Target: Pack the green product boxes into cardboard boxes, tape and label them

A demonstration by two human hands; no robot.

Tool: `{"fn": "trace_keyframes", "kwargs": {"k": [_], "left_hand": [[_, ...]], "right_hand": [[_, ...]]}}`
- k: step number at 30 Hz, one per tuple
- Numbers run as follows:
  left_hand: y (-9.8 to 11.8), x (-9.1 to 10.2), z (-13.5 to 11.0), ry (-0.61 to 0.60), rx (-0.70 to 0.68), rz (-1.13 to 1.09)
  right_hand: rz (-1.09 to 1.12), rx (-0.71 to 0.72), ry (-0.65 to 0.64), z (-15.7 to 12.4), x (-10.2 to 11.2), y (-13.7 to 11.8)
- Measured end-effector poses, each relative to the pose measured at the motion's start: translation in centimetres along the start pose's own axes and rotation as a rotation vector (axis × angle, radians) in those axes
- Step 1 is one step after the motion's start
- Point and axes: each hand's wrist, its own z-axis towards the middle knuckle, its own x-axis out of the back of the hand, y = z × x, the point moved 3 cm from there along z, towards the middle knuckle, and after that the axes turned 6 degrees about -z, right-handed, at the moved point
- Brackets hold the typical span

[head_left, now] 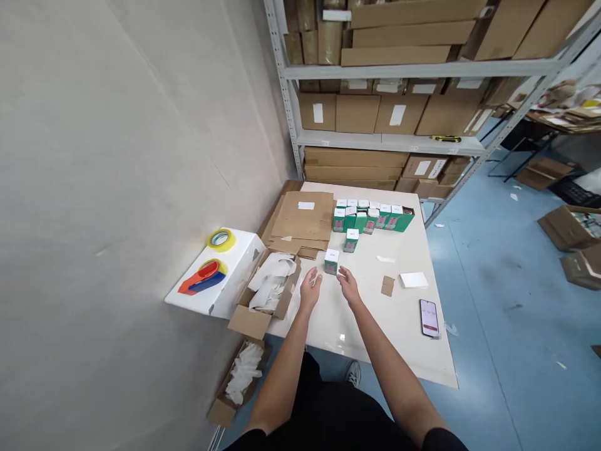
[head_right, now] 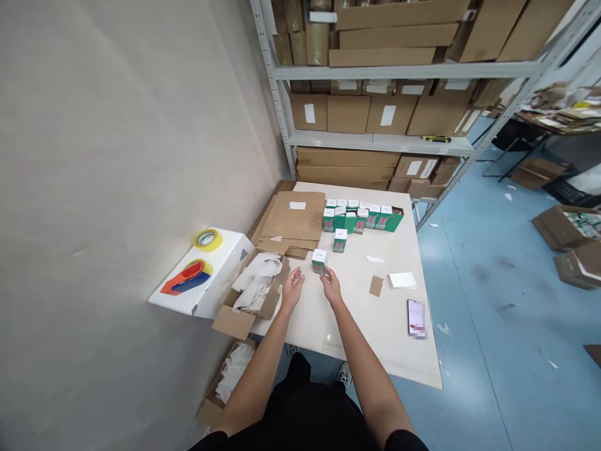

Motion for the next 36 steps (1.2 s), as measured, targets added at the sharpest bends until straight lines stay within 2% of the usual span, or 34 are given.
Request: {"fn": "trace_keyframes", "kwargs": {"k": [3, 5, 7, 9, 12, 15, 18, 22, 26, 28, 30, 33, 36], "left_hand": [[1.2, 2.6, -1.7, 0.020, -0.053, -0.023], [2.1, 4.7, -2.2, 0.038, -0.081, -0.042], [3.1, 7.1, -2.5, 0.073, -0.096, -0.059], [4.2, 9.9, -2.4, 0.115, -0.101, -0.068], [5.8, 14.7, -2.0, 0.184, -0.125, -0.058], [6.8, 20.5, -1.9, 0.248, -0.169, -0.046], [6.8, 26.7, -2.5, 0.345, -0.201, -0.042], [6.2, 34.2, -4.3, 0.491, -0.203, -0.034], [6.0, 39.7, -5.7, 0.597, -0.189, -0.052], [6.2, 41.5, -6.2, 0.624, -0.190, -0.059], [6.4, 42.6, -6.4, 0.630, -0.197, -0.066], [6.8, 43.4, -6.6, 0.627, -0.218, -0.077], [7.2, 43.5, -6.3, 0.650, -0.238, -0.083]], "right_hand": [[-0.010, 0.021, -0.048, -2.4, -0.7, -0.5], [-0.027, 0.037, -0.082, -3.6, -1.9, -0.8], [-0.049, 0.069, -0.123, -4.6, -3.8, -1.4], [-0.070, 0.110, -0.171, -5.3, -6.7, -2.3], [-0.095, 0.195, -0.251, -6.1, -12.5, -4.0], [-0.149, 0.301, -0.366, -7.0, -19.7, -5.6], [-0.260, 0.405, -0.476, -8.0, -27.2, -6.9], [-0.529, 0.630, -0.547, -8.4, -36.2, -8.9], [-0.871, 0.818, -0.613, -8.0, -43.4, -10.0], [-1.047, 0.844, -0.643, -7.8, -45.6, -10.0], [-1.196, 0.843, -0.632, -7.6, -46.8, -9.9], [-1.294, 0.859, -0.571, -7.8, -46.9, -10.3], [-1.262, 0.917, -0.476, -8.3, -45.7, -11.6]]}}
